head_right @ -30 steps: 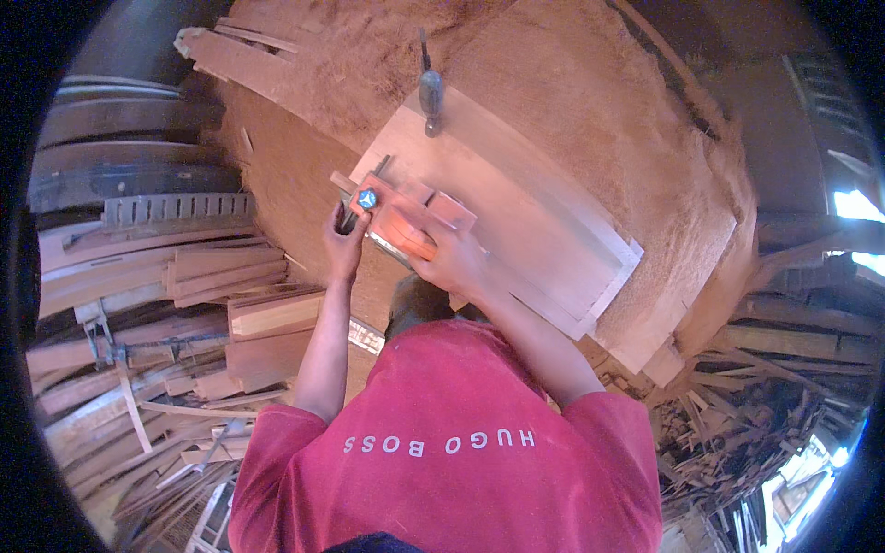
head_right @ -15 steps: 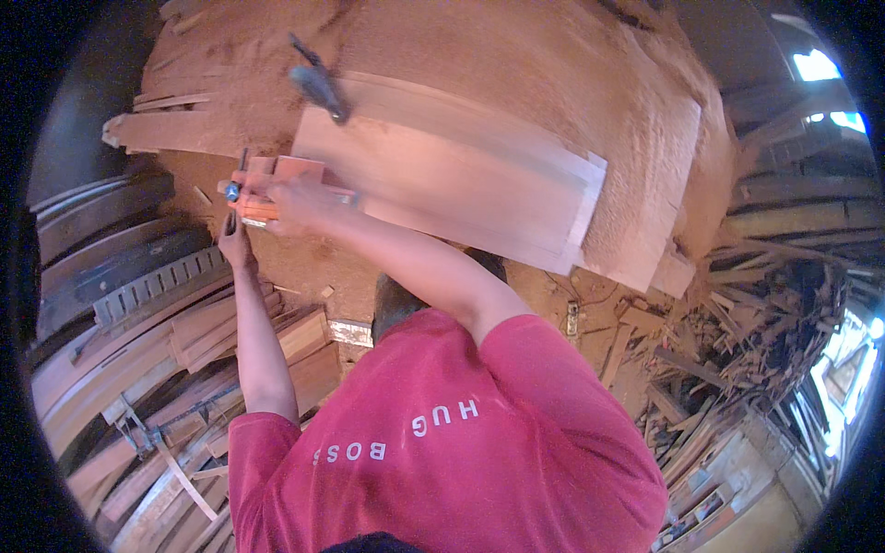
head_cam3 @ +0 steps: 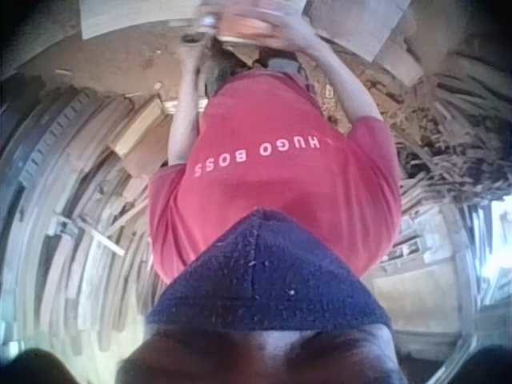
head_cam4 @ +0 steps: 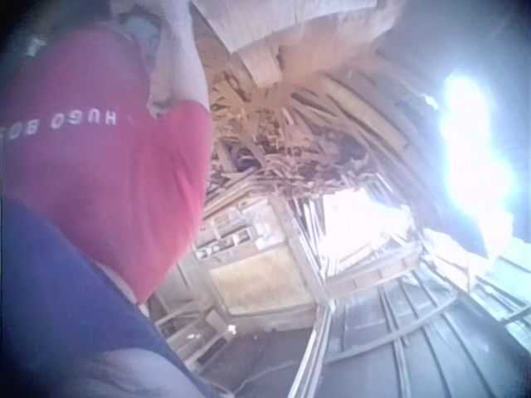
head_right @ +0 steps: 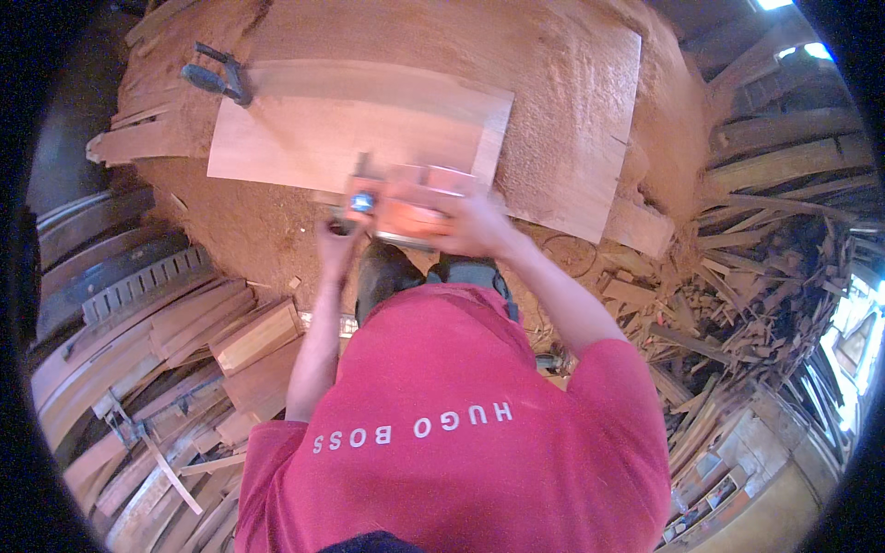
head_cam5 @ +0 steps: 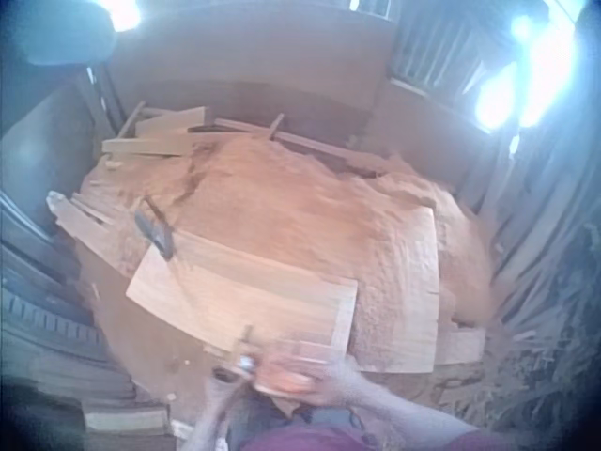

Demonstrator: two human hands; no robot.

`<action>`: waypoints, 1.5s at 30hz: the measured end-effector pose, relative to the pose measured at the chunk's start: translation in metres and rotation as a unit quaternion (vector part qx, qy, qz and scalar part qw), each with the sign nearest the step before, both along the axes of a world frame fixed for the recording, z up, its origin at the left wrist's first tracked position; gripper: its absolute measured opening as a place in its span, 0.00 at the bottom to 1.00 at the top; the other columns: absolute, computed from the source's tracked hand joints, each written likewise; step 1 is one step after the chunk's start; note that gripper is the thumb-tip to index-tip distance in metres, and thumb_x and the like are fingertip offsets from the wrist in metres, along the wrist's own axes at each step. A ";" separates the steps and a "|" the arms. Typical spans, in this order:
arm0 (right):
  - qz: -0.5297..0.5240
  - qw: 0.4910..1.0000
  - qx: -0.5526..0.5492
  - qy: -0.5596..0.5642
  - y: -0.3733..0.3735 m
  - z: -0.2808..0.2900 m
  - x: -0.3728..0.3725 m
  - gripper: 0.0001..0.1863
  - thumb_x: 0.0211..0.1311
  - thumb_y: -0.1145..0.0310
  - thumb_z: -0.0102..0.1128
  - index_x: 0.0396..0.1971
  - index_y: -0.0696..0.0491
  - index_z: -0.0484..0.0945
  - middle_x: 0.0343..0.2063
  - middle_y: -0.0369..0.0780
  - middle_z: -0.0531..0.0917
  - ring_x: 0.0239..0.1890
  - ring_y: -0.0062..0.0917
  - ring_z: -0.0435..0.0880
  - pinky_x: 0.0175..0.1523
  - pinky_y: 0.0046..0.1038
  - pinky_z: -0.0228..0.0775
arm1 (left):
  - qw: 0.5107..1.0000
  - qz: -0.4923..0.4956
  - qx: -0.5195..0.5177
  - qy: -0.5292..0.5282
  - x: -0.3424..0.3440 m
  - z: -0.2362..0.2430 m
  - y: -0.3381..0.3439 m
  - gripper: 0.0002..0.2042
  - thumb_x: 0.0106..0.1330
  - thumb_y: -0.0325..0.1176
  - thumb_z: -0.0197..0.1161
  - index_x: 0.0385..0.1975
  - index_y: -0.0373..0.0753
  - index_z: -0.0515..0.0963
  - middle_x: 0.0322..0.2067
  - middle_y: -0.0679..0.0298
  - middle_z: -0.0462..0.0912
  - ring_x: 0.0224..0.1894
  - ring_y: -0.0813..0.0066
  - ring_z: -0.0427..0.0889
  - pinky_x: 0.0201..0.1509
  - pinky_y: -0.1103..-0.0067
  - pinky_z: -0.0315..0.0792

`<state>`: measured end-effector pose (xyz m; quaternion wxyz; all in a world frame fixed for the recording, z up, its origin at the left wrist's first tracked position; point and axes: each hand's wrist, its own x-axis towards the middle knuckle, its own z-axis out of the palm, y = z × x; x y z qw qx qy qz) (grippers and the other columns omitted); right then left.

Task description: The person uses an electric hand planer to smooth the surface of wooden boards, then moves the boards and uses a metal tool to check for flatness.

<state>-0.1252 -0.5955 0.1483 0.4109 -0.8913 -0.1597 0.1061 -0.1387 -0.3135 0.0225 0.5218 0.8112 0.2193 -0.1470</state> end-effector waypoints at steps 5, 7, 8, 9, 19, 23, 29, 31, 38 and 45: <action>-0.037 0.992 -0.037 0.111 -0.130 0.010 -0.073 0.23 0.45 0.65 0.71 0.46 0.51 0.83 0.30 0.47 0.85 0.33 0.42 0.86 0.41 0.34 0.78 | 0.990 -0.111 0.080 0.046 -0.046 0.061 -0.135 0.43 0.39 0.63 0.80 0.39 0.30 0.68 0.36 0.51 0.79 0.38 0.60 0.80 0.42 0.67 0.74; -0.030 0.992 -0.048 0.111 -0.138 0.006 -0.077 0.23 0.45 0.66 0.70 0.46 0.52 0.83 0.29 0.48 0.85 0.31 0.42 0.86 0.40 0.34 0.78 | 0.990 -0.100 0.077 0.054 -0.051 0.053 -0.133 0.43 0.39 0.63 0.80 0.40 0.30 0.68 0.36 0.50 0.79 0.40 0.59 0.80 0.43 0.67 0.74; -0.033 0.991 -0.054 0.119 -0.138 0.005 -0.077 0.25 0.46 0.63 0.71 0.48 0.50 0.82 0.30 0.48 0.85 0.33 0.43 0.86 0.41 0.36 0.78 | 0.991 -0.098 0.074 0.057 -0.049 0.057 -0.134 0.43 0.39 0.62 0.79 0.41 0.29 0.68 0.37 0.50 0.79 0.40 0.59 0.80 0.43 0.67 0.74; -0.036 0.989 -0.060 0.127 -0.135 0.003 -0.077 0.27 0.46 0.61 0.72 0.50 0.48 0.81 0.32 0.48 0.85 0.35 0.44 0.86 0.42 0.38 0.78 | 0.990 -0.093 0.074 0.081 -0.045 0.071 -0.133 0.44 0.38 0.62 0.80 0.41 0.28 0.69 0.37 0.50 0.79 0.41 0.59 0.80 0.44 0.68 0.75; 0.004 0.995 -0.081 0.067 -0.016 -0.001 -0.004 0.29 0.50 0.54 0.70 0.54 0.45 0.80 0.27 0.49 0.85 0.32 0.47 0.85 0.39 0.43 0.77 | 0.997 0.059 -0.041 0.008 -0.002 0.037 -0.030 0.37 0.44 0.49 0.83 0.45 0.24 0.75 0.39 0.54 0.82 0.39 0.69 0.81 0.43 0.76 0.76; 0.002 1.000 -0.007 0.012 0.057 0.011 0.034 0.19 0.47 0.60 0.69 0.37 0.57 0.83 0.24 0.52 0.82 0.29 0.47 0.84 0.34 0.40 0.75 | 0.994 0.101 -0.033 -0.024 0.025 0.046 0.027 0.31 0.47 0.44 0.82 0.43 0.25 0.79 0.36 0.57 0.84 0.38 0.74 0.81 0.41 0.77 0.76; 0.023 0.999 0.033 0.030 0.150 -0.004 0.087 0.20 0.51 0.58 0.67 0.39 0.56 0.83 0.29 0.53 0.84 0.34 0.48 0.84 0.40 0.42 0.76 | 0.988 0.146 -0.041 -0.033 0.069 0.032 0.118 0.32 0.51 0.43 0.81 0.50 0.27 0.78 0.42 0.61 0.85 0.42 0.77 0.81 0.49 0.80 0.74; 0.040 0.998 0.002 0.047 0.187 0.008 0.106 0.22 0.51 0.56 0.66 0.42 0.56 0.82 0.32 0.53 0.84 0.36 0.49 0.84 0.42 0.42 0.76 | 0.983 0.174 -0.020 -0.054 0.078 0.008 0.161 0.31 0.52 0.42 0.80 0.50 0.27 0.78 0.43 0.61 0.85 0.44 0.77 0.81 0.51 0.80 0.74; 0.050 0.992 0.042 0.107 0.284 0.008 0.169 0.25 0.50 0.56 0.65 0.47 0.54 0.81 0.35 0.54 0.84 0.40 0.51 0.84 0.48 0.45 0.77 | 0.979 0.191 -0.032 -0.069 0.140 0.014 0.256 0.32 0.54 0.41 0.79 0.54 0.26 0.76 0.48 0.59 0.84 0.48 0.74 0.80 0.55 0.79 0.72; 0.055 0.996 0.074 0.022 0.377 -0.038 0.218 0.24 0.51 0.57 0.63 0.45 0.55 0.82 0.31 0.55 0.85 0.36 0.51 0.85 0.48 0.45 0.78 | 0.977 0.202 -0.011 -0.065 0.192 0.002 0.352 0.31 0.58 0.40 0.76 0.54 0.23 0.75 0.50 0.54 0.82 0.51 0.71 0.80 0.57 0.76 0.72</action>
